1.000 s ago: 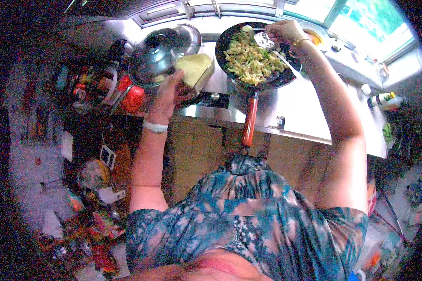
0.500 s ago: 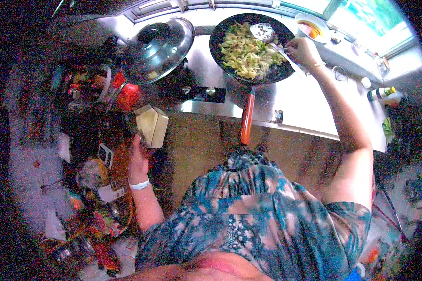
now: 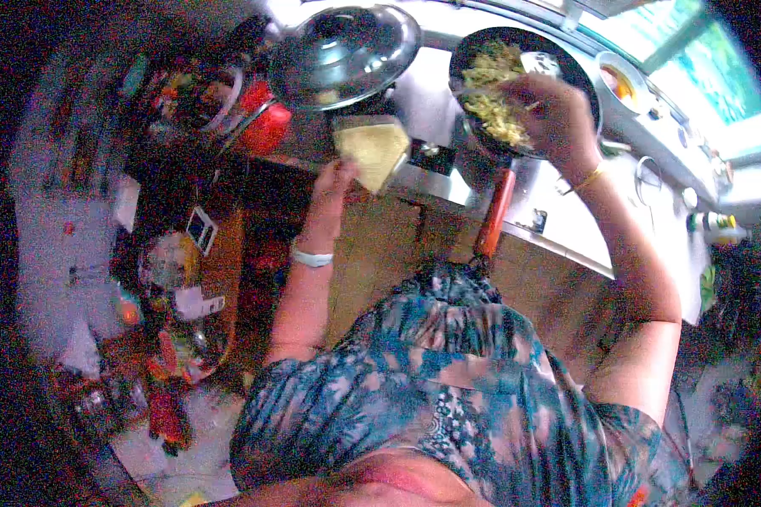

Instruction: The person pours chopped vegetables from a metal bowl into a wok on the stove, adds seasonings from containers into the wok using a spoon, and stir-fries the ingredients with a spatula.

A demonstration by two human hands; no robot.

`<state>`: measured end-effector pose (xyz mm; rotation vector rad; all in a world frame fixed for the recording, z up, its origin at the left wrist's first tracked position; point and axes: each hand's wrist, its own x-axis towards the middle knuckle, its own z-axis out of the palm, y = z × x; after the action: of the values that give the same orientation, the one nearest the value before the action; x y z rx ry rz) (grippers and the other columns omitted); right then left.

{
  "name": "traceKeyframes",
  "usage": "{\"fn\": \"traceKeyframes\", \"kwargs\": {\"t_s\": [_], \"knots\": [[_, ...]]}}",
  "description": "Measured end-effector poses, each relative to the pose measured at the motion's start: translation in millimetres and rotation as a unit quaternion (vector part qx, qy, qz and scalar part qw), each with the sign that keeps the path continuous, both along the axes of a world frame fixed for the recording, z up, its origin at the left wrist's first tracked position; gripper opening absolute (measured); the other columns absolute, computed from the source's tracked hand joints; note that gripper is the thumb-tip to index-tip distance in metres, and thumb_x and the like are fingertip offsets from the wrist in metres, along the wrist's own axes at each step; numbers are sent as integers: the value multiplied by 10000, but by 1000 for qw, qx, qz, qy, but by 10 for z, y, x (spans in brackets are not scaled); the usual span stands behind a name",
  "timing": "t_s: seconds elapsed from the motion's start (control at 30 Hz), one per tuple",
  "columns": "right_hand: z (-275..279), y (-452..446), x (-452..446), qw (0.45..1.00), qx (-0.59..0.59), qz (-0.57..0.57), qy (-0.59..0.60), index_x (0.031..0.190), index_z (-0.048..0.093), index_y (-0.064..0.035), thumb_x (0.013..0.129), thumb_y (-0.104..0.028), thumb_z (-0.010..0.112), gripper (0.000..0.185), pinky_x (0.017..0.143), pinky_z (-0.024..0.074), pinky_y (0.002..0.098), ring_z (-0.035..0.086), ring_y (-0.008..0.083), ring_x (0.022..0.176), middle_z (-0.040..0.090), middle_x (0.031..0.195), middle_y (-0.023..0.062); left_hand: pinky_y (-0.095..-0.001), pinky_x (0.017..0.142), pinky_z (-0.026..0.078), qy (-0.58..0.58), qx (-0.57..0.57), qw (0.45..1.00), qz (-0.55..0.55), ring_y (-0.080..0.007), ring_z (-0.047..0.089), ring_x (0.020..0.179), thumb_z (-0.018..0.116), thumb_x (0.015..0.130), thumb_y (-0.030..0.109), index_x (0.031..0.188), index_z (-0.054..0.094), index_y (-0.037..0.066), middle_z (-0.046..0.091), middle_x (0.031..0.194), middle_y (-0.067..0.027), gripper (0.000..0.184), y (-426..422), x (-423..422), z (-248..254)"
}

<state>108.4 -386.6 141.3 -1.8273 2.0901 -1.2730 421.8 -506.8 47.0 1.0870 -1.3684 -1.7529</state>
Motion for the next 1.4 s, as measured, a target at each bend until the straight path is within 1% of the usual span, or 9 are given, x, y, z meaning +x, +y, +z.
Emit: {"fn": "traceKeyframes", "kwargs": {"t_s": [0.3, 0.37, 0.47, 0.5, 0.73, 1.03, 1.13, 1.17, 1.4], "knots": [[-83, -479, 1312, 947, 132, 206, 210, 980, 659, -81, 806, -136, 642, 183, 643, 501, 381, 609, 324, 756, 601, 845, 113, -304, 825, 508, 64, 41, 997, -2, -148, 580, 992, 701, 799, 465, 1232, 457, -24, 581, 1130, -101, 698, 146, 340, -202], [152, -298, 1261, 961, 112, 167, 192, 1034, 664, -132, 863, -244, 594, 216, 656, 521, 396, 636, 317, 763, 618, 875, 124, -336, 823, 511, 79, 26, 997, -2, -170, 575, 1019, 682, 813, 470, 1282, 419, 23, 566, 1154, -77, 700, 128, 447, -294], [267, 155, 640, 992, 83, 30, -85, 1172, 601, -99, 868, -112, 619, 305, 758, 510, 306, 633, 199, 870, 639, 1037, 98, -361, 828, 514, 86, 79, 993, 14, -189, 571, 1042, 660, 838, 453, 1319, 388, 75, 541, 1200, -64, 670, 149, 769, -66], [245, 347, 330, 998, 27, -33, 46, 1188, 591, -65, 886, -70, 589, 302, 794, 504, 297, 619, 170, 906, 638, 1097, 77, -361, 828, 514, 85, 76, 993, 19, -189, 571, 1042, 660, 838, 453, 1319, 388, 75, 541, 1200, -64, 670, 142, 907, -122], [-300, 1522, -658, 969, 73, -225, -76, 1269, 536, -13, 946, -155, 541, 353, 902, 482, 311, 593, 173, 1062, 611, 1189, 117, -326, 741, 534, 51, 134, 960, 242, -181, 585, 952, 602, 897, 368, 1172, 521, 91, 543, 1165, -68, 399, -38, 1938, -734], [-475, 1977, -1218, 954, 114, -273, -44, 1324, 485, -25, 978, -232, 494, 403, 929, 452, 288, 548, 193, 1134, 584, 1232, 139, -386, 934, 482, 210, 56, 885, 411, -287, 498, 1117, 602, 895, 378, 1293, 449, 38, 474, 1249, -139, 545, -1870, 2698, -1044], [-453, 2221, -1134, 940, 149, -283, 116, 1318, 486, -10, 989, -235, 459, 400, 998, 416, 320, 497, 222, 1212, 550, 1285, 167, -393, 986, 449, 189, 34, 898, 396, -294, 467, 1170, 605, 893, 387, 1323, 424, 43, 443, 1300, -134, 580, -2685, 2854, -1137], [-312, 2098, -880, 923, 152, -352, -5, 1300, 495, 16, 991, -210, 451, 385, 1021, 397, 329, 493, 236, 1218, 538, 1304, 164, -393, 986, 449, 199, 37, 896, 396, -294, 467, 1170, 605, 893, 387, 1323, 424, 43, 443, 1300, -134, 580, -2939, 2833, -1232], [-428, 2595, -679, 876, 160, -453, -43, 1234, 568, -28, 936, -284, 568, 393, 831, 501, 296, 600, 191, 1016, 624, 1158, 106, -413, 957, 471, 202, 132, 891, 384, -303, 486, 1138, 632, 865, 378, 1314, 402, 7, 458, 1276, -162, 627, -4784, 3102, -2080]]}}
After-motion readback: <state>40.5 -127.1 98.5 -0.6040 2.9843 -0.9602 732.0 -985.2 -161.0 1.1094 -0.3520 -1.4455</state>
